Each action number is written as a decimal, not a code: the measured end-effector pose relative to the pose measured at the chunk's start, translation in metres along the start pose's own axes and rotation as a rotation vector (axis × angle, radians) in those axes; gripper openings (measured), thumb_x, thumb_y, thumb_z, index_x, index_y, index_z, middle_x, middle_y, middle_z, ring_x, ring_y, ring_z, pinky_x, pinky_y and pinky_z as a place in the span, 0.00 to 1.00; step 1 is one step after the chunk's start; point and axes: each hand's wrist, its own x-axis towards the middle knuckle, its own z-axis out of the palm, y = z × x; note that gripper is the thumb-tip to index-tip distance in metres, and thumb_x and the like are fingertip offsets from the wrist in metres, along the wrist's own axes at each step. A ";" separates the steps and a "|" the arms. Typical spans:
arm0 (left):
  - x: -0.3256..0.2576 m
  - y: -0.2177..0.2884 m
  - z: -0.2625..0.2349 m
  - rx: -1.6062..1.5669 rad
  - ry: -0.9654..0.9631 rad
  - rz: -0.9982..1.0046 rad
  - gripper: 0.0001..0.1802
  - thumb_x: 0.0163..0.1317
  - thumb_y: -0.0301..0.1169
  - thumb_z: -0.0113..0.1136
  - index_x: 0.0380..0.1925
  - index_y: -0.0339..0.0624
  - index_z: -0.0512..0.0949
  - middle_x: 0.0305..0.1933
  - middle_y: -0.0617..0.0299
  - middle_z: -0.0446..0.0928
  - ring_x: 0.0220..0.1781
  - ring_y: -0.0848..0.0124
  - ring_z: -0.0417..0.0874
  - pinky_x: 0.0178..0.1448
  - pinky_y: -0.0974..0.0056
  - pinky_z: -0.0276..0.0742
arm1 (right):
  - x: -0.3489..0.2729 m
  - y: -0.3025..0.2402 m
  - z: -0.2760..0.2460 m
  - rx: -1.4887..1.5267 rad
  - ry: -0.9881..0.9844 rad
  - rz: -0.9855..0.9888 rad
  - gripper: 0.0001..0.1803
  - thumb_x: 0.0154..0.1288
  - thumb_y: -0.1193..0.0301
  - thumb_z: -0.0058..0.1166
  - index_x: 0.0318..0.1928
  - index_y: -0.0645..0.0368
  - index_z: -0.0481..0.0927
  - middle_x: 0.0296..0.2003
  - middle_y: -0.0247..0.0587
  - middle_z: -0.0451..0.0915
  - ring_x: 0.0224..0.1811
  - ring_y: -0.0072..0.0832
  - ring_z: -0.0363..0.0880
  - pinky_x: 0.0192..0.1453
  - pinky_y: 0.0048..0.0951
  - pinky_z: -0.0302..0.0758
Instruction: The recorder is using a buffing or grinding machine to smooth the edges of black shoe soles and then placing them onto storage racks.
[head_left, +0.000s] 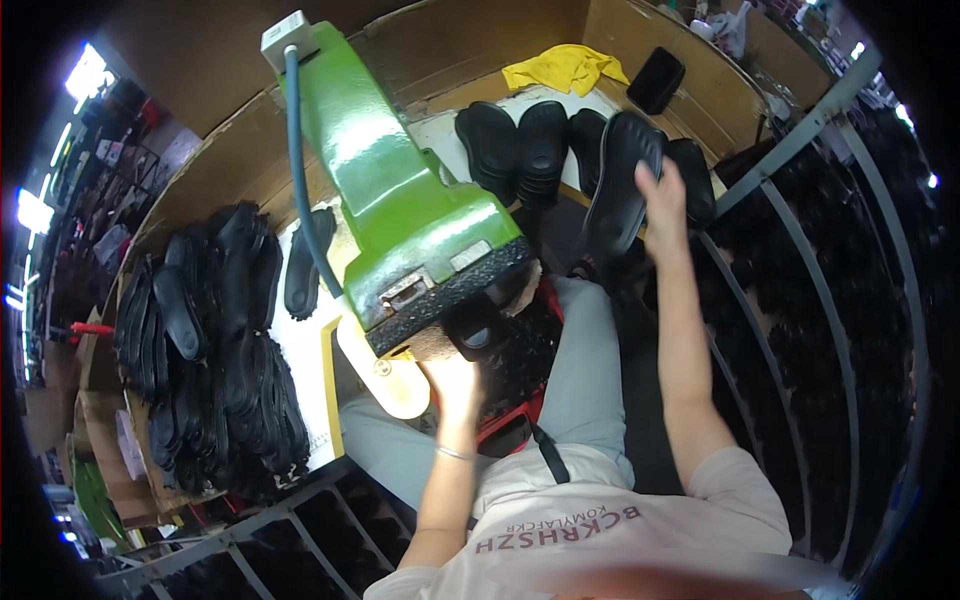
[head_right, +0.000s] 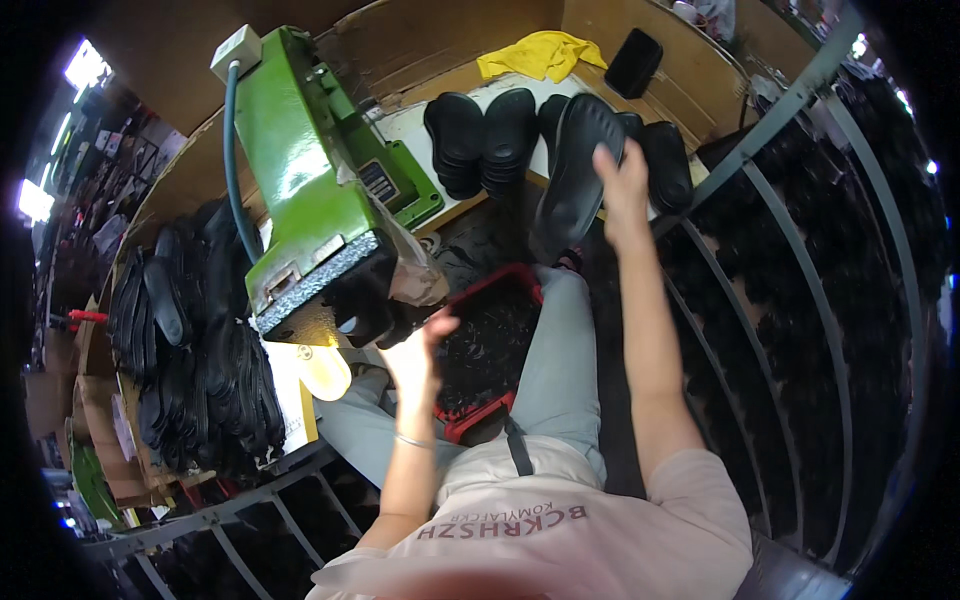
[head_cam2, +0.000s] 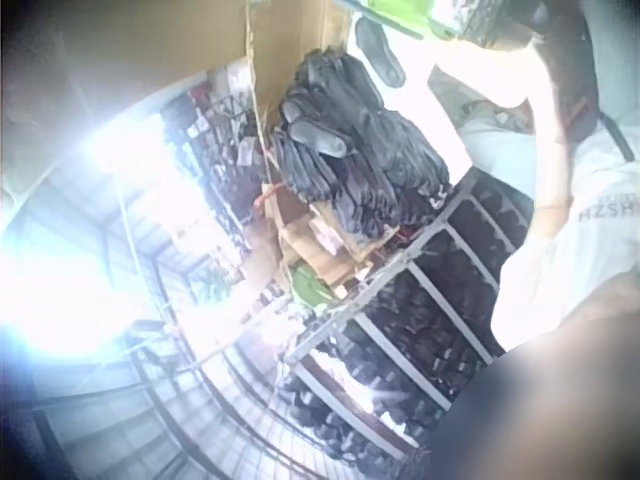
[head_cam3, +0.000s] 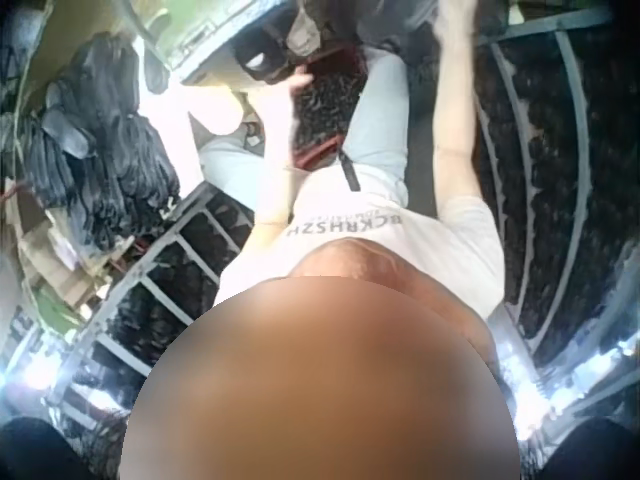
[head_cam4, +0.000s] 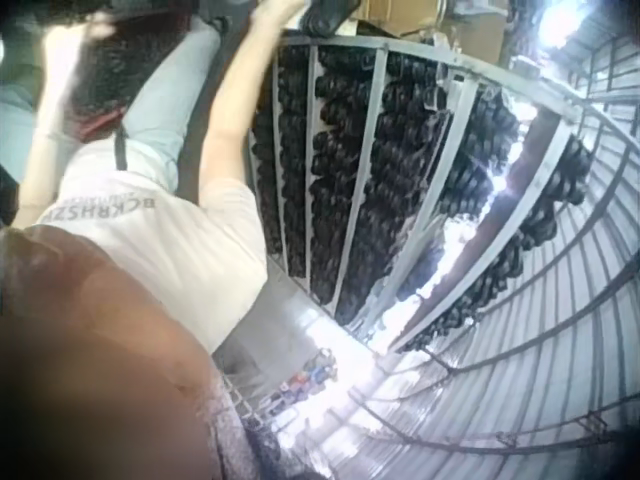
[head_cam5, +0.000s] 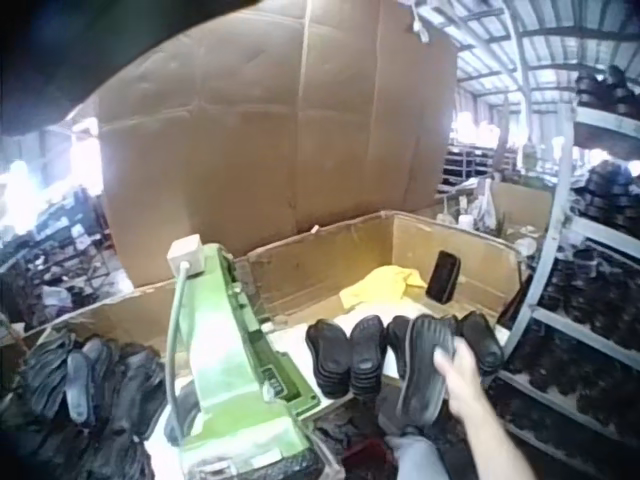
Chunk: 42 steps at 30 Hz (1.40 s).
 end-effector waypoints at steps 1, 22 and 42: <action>0.007 0.009 -0.038 -0.032 0.015 0.109 0.20 0.62 0.31 0.57 0.52 0.33 0.69 0.53 0.50 0.72 0.54 0.60 0.74 0.58 0.58 0.72 | 0.043 0.010 -0.005 -0.035 0.007 0.019 0.20 0.64 0.72 0.55 0.54 0.66 0.70 0.43 0.42 0.78 0.44 0.25 0.75 0.50 0.29 0.72; -0.075 0.053 -0.126 0.945 0.649 0.640 0.27 0.32 0.27 0.77 0.38 0.39 0.77 0.43 0.51 0.75 0.47 0.57 0.77 0.52 0.58 0.74 | -0.181 0.038 0.053 0.164 -0.668 0.593 0.20 0.64 0.75 0.48 0.56 0.67 0.68 0.45 0.46 0.77 0.51 0.35 0.77 0.47 0.36 0.79; -0.027 0.037 0.027 0.287 0.125 0.056 0.06 0.57 0.25 0.64 0.32 0.33 0.81 0.27 0.67 0.79 0.28 0.83 0.74 0.32 0.76 0.70 | -0.302 0.022 0.042 0.521 -0.443 0.916 0.31 0.50 0.86 0.61 0.57 0.64 0.69 0.51 0.39 0.74 0.54 0.28 0.72 0.59 0.29 0.70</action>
